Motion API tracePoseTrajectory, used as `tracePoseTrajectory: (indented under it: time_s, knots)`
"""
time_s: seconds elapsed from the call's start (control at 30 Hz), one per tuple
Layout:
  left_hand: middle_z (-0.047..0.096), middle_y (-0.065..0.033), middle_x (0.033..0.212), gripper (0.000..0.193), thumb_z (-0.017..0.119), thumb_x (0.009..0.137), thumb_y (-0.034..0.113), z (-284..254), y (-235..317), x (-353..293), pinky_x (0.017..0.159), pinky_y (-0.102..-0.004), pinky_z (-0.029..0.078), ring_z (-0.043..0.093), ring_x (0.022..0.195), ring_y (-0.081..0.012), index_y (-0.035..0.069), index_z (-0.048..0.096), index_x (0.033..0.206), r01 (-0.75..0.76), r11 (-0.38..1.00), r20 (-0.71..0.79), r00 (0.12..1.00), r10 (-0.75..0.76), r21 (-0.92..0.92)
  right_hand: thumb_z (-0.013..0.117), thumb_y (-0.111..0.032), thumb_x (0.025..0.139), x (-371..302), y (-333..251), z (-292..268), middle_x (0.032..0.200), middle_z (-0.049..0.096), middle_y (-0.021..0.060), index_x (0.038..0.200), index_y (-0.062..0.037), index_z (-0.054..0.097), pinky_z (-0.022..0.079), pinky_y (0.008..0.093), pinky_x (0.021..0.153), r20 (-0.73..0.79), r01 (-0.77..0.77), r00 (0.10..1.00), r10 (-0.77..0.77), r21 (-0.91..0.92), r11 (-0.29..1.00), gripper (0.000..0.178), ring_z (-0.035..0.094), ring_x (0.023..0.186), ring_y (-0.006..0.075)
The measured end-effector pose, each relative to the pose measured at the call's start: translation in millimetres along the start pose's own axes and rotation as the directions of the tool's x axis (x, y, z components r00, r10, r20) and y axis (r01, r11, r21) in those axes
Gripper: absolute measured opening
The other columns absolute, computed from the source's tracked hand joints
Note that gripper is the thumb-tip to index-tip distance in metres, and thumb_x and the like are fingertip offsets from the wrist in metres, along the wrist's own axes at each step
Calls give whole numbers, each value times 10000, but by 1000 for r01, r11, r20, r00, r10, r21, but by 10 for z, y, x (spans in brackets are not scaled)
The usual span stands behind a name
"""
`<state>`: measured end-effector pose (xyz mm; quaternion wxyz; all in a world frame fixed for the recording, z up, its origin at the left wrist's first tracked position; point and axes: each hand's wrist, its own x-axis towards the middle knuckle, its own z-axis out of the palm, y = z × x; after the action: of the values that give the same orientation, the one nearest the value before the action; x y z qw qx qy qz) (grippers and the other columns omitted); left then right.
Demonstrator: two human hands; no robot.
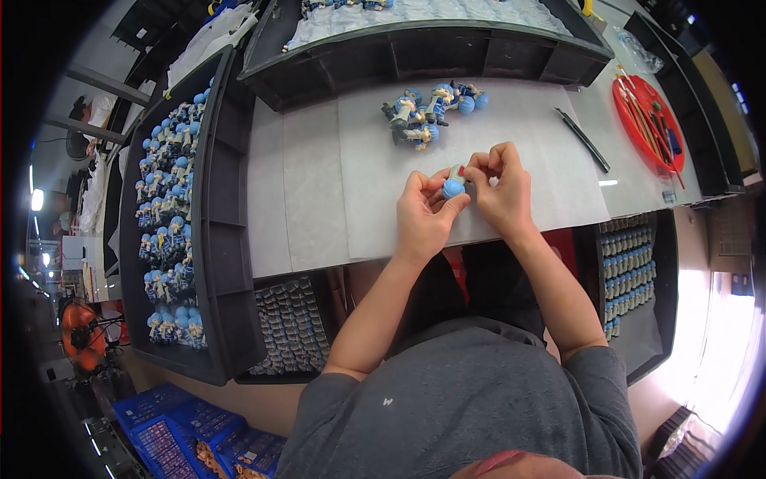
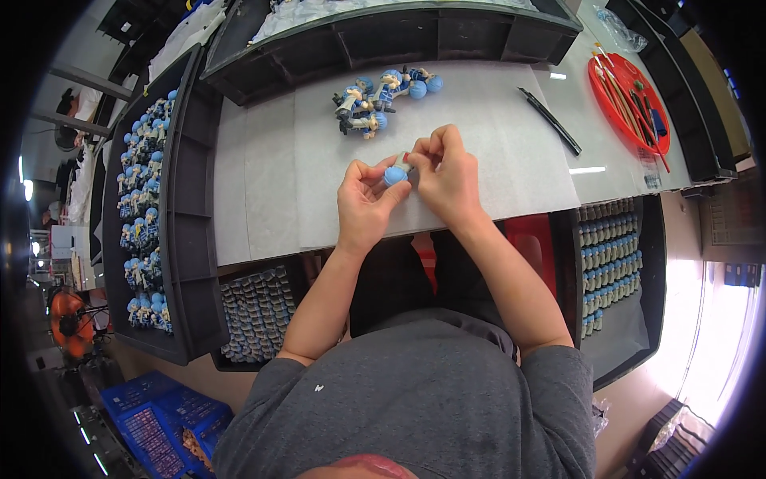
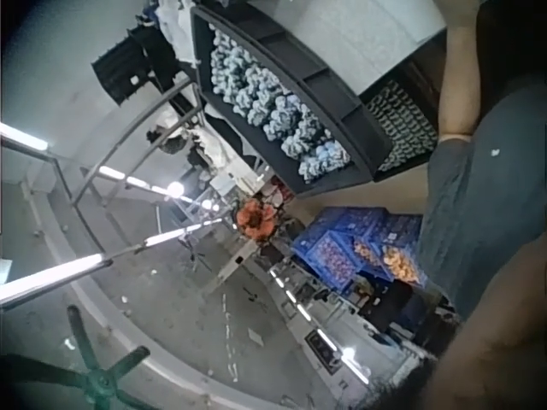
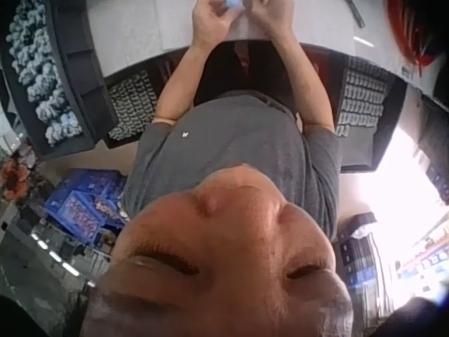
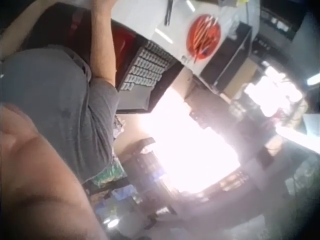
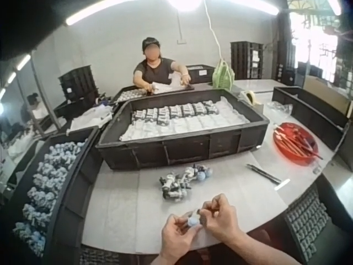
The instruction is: The person assembles small blue and white toy figurines from assembly parts, using tweezers to manipulate the parts from plastic trays and crates at a factory workstation.
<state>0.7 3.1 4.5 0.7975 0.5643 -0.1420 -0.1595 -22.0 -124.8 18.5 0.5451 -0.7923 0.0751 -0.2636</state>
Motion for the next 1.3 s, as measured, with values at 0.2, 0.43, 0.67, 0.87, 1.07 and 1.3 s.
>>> tracePoseTrajectory:
  time_s: [0.2, 0.43, 0.67, 0.87, 1.07, 1.3]
  knots:
    - [465, -252, 1206, 330, 631, 726, -108, -5, -14, 6, 828, -285, 500, 566, 970, -188, 24, 374, 887, -7, 1000, 18, 1000, 7, 1, 576, 89, 752, 78, 22, -77, 689, 583, 108, 795, -31, 348, 463, 250, 594, -73, 10, 997, -10, -3, 1000, 261, 582, 648, 138]
    - [490, -236, 1182, 313, 637, 724, -92, 15, -40, -30, 789, -269, 521, 563, 966, -163, 4, 375, 867, -56, 998, 25, 998, 55, 19, 586, 79, 755, 38, -48, -45, 673, 562, 107, 785, -28, 343, 450, 244, 573, -66, -15, 998, 18, 39, 999, 268, 554, 633, 124]
    - [431, -264, 1238, 318, 620, 719, -119, 11, -40, -8, 834, -294, 513, 543, 1013, -189, 18, 373, 865, -29, 996, 47, 999, 25, 89, 583, 81, 750, 92, -4, -57, 672, 564, 97, 784, -24, 351, 450, 242, 569, -34, -10, 999, 11, 28, 1000, 257, 531, 602, 116]
    - [412, -273, 1253, 310, 617, 718, -125, 2, -27, -9, 842, -299, 510, 525, 1043, -197, 10, 382, 870, -111, 981, 88, 991, 98, 157, 591, 90, 734, 104, -145, -76, 653, 557, 92, 784, -21, 365, 452, 244, 570, -20, 68, 998, -67, 14, 998, 257, 556, 605, 136]
    - [487, -241, 1193, 304, 626, 748, -72, -28, -86, -82, 807, -268, 495, 562, 954, -150, 1, 382, 914, -122, 993, 57, 991, 122, 5, 612, 79, 728, 354, 150, -365, 718, 570, 81, 801, -21, 402, 459, 271, 672, -33, -209, 978, 206, -132, 969, 243, 580, 749, 151]
    - [581, -184, 1027, 363, 516, 895, 110, -37, 56, -73, 751, -272, 496, 607, 837, -176, 28, 347, 1205, 10, 985, 10, 1000, -8, -174, 697, -27, 647, 67, -333, -330, 959, 599, 105, 1010, -36, 560, 446, 381, 821, 220, 464, 883, -414, -293, 836, 388, 491, 1038, 319]
